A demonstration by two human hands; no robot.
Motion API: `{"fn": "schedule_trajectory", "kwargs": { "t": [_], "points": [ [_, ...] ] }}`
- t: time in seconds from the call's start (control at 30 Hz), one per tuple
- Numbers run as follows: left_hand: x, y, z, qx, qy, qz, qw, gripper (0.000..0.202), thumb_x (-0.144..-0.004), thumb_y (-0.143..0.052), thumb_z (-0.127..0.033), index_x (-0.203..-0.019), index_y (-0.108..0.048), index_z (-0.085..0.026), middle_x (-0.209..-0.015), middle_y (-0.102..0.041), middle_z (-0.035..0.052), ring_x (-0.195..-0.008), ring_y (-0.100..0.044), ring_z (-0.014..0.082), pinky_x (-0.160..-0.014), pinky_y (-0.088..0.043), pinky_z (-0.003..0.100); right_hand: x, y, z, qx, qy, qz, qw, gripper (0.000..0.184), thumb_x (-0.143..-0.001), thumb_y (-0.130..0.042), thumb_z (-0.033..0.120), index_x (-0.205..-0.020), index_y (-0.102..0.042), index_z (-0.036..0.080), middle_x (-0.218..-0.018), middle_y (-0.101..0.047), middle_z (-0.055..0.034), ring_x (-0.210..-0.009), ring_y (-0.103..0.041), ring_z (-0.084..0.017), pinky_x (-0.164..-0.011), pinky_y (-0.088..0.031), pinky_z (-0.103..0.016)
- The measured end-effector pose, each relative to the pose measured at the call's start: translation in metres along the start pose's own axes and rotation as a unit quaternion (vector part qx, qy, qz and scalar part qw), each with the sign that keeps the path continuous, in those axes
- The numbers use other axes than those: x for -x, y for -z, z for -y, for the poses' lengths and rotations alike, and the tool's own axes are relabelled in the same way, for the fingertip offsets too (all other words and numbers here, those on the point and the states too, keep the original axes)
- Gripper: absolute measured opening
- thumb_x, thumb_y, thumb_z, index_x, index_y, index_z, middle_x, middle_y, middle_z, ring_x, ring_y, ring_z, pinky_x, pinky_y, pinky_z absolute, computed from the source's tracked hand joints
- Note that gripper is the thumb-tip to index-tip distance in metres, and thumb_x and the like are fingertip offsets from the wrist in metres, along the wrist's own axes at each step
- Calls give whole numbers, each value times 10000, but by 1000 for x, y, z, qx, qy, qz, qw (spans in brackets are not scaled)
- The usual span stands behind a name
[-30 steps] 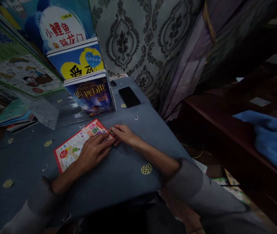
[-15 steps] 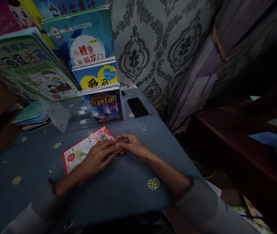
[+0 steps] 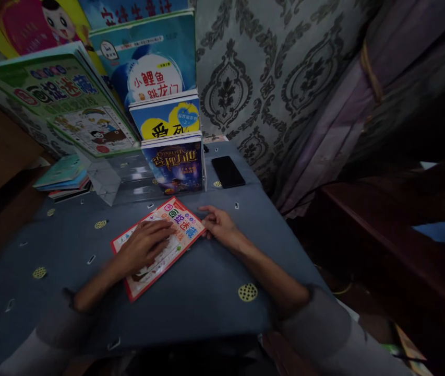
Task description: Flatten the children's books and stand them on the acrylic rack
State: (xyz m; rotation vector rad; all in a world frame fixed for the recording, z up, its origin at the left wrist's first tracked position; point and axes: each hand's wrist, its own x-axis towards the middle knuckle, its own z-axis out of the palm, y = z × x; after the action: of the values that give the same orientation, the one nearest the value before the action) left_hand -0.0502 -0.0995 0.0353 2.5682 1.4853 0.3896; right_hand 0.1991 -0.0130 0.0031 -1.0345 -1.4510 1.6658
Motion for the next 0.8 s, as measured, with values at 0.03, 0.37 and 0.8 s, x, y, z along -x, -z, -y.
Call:
{"fn": "schedule_trajectory", "kwargs": {
  "t": [0.03,0.37,0.8],
  "points": [
    [5,1,6,-14,26,-4,1000,340,-999,-477,-249,-1310,-613,-246,-1406,-599,100,-1297,-548,268,-1070,-432,509,-1,1,-1,-2,1,-11,1000,480,-724,-705,246,-1181,-607,138,-596,-622,56,-458,-539,-95,-445,-428,-216],
    [22,7,27,16,228,-34,973,463,-896,-613,-291,-1348,-556,-207,-1291,-621,118,-1202,-569,320,-1015,-458,495,23,-34,21,-200,-99,-5,975,384,-716,-848,436,-915,-679,155,-788,-715,-37,-611,-627,-87,-577,-541,-187],
    [28,16,44,439,293,-167,833,578,-804,-570,-681,-964,-711,-145,-810,-703,66,-779,-650,237,-689,-512,316,48,-83,5,-101,-51,191,975,648,-789,-725,635,-1192,-528,167,-669,-701,-23,-497,-664,-136,-452,-487,-192]
  ]
}}
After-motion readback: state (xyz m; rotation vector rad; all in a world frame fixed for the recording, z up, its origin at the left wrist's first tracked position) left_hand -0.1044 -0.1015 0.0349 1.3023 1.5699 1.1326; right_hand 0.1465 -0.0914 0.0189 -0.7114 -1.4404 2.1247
